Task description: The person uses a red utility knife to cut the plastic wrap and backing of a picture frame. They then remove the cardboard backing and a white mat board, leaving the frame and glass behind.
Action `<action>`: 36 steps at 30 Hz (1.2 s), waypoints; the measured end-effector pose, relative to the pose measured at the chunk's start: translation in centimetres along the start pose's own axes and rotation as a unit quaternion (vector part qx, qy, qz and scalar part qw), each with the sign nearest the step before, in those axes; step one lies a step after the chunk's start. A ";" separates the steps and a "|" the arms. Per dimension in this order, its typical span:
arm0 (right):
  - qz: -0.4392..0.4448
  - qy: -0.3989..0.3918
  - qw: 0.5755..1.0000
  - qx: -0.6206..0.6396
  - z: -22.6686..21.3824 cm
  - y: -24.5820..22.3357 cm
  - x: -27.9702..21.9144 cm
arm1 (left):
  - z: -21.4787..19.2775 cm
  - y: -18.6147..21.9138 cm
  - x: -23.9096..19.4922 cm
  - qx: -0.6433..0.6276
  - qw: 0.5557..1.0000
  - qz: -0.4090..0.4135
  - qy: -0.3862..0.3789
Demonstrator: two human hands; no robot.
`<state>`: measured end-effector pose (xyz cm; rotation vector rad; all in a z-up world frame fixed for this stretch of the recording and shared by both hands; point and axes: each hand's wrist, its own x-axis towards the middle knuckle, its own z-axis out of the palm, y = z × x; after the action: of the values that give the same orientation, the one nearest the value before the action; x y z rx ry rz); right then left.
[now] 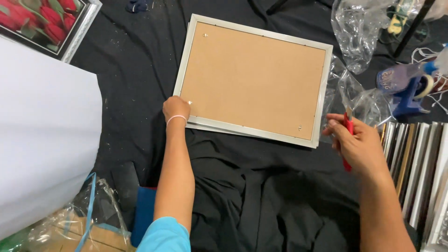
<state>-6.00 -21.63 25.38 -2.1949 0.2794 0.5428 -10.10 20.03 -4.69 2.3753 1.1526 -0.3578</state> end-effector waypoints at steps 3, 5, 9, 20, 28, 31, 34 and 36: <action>0.005 0.007 1.000 0.008 0.5 0.0 0.5 | 0.2 1.2 -0.6 -0.035 0.999 -0.034 -0.004; -0.052 0.029 0.998 -0.008 1.2 3.3 2.4 | 0.4 1.0 -0.7 -0.097 0.994 -0.040 0.017; -0.103 0.029 0.993 -0.059 1.8 4.6 4.0 | 1.3 0.1 0.8 -0.141 0.988 -0.062 0.019; -0.089 0.030 0.993 -0.065 3.2 7.0 7.4 | -3.0 3.5 -4.8 -0.109 0.991 -0.073 0.005; -0.060 0.030 0.990 -0.126 4.1 8.1 8.5 | -6.1 6.3 -8.8 -0.050 0.994 -0.085 0.044; -0.043 0.030 0.988 -0.148 4.2 8.9 9.3 | -7.6 7.4 -10.1 -0.050 0.994 -0.084 0.057; -0.028 0.027 0.988 -0.151 4.3 9.5 9.5 | -7.8 7.2 -10.1 -0.060 0.992 -0.100 0.053; -0.018 0.027 0.986 -0.162 4.4 10.0 10.2 | -5.7 5.3 -7.2 -0.082 0.991 -0.094 0.036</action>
<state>-2.03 -24.59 11.26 -2.5281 0.1887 0.5384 -10.13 15.37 4.87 2.1591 1.3891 -0.2294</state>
